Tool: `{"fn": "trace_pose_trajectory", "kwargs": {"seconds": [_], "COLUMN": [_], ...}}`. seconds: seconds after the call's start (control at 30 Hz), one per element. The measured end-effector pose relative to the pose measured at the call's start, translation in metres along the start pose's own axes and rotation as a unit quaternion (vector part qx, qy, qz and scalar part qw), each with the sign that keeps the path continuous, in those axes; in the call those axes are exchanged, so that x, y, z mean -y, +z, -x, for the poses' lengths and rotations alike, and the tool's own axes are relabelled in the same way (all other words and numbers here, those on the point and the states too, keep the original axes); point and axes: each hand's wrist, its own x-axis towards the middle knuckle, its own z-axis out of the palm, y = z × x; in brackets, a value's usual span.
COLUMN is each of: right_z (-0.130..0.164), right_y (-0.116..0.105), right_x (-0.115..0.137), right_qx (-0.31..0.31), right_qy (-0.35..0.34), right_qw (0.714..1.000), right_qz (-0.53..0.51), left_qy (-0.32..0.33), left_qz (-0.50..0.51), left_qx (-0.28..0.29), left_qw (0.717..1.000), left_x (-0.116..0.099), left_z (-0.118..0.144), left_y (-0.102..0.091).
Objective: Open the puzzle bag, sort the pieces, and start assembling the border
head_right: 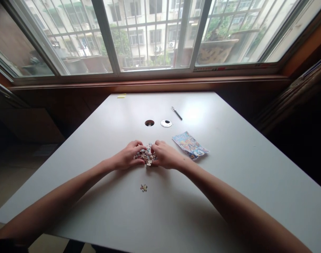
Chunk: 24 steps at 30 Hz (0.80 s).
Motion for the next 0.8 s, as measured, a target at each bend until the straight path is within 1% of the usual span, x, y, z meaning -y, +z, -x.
{"fn": "trace_pose_trajectory", "kwargs": {"seconds": [0.1,0.2,0.33,0.4,0.47,0.53,0.6,0.63,0.7,0.77,0.8], "right_z": [-0.006,-0.009,-0.008,-0.007,-0.007,-0.006,-0.005,-0.004,-0.001,0.001,0.001], "right_y": [-0.003,-0.005,-0.003,0.0,0.002,0.001,-0.004,-0.007,-0.015,-0.022,-0.024], "right_x": [0.002,0.002,-0.004,-0.006,-0.008,-0.007,-0.005,-0.004,-0.003,-0.003,-0.004], "right_qx": [0.008,0.003,-0.021,-0.031,-0.036,-0.04,-0.046,-0.047,-0.041,-0.024,-0.017], "right_qy": [-0.001,-0.005,-0.01,-0.018,-0.028,-0.027,-0.014,-0.005,0.02,0.052,0.067], "right_qw": [1.0,1.0,0.999,0.998,0.996,0.995,0.995,0.995,0.992,0.984,0.979], "right_qz": [-0.001,-0.021,-0.042,-0.058,-0.074,-0.082,-0.086,-0.092,-0.121,-0.171,-0.194], "left_qy": [-0.01,0.005,0.018,0.015,0.0,-0.029,-0.069,-0.093,-0.136,-0.159,-0.164], "left_qz": [0.027,0.034,0.054,0.081,0.112,0.154,0.232,0.285,0.384,0.435,0.445], "left_qx": [0.024,0.032,0.023,0.013,-0.008,-0.026,-0.024,-0.02,-0.014,-0.013,-0.015], "left_qw": [0.999,0.999,0.998,0.996,0.994,0.987,0.97,0.954,0.913,0.886,0.88], "left_x": [0.0,-0.001,-0.007,-0.01,-0.012,-0.011,-0.009,-0.008,-0.007,-0.007,-0.007], "left_z": [-0.009,-0.014,-0.014,-0.014,-0.014,-0.014,-0.014,-0.014,-0.014,-0.014,-0.015], "left_y": [-0.004,-0.007,-0.006,-0.005,-0.005,-0.007,-0.012,-0.014,-0.021,-0.027,-0.029]}}
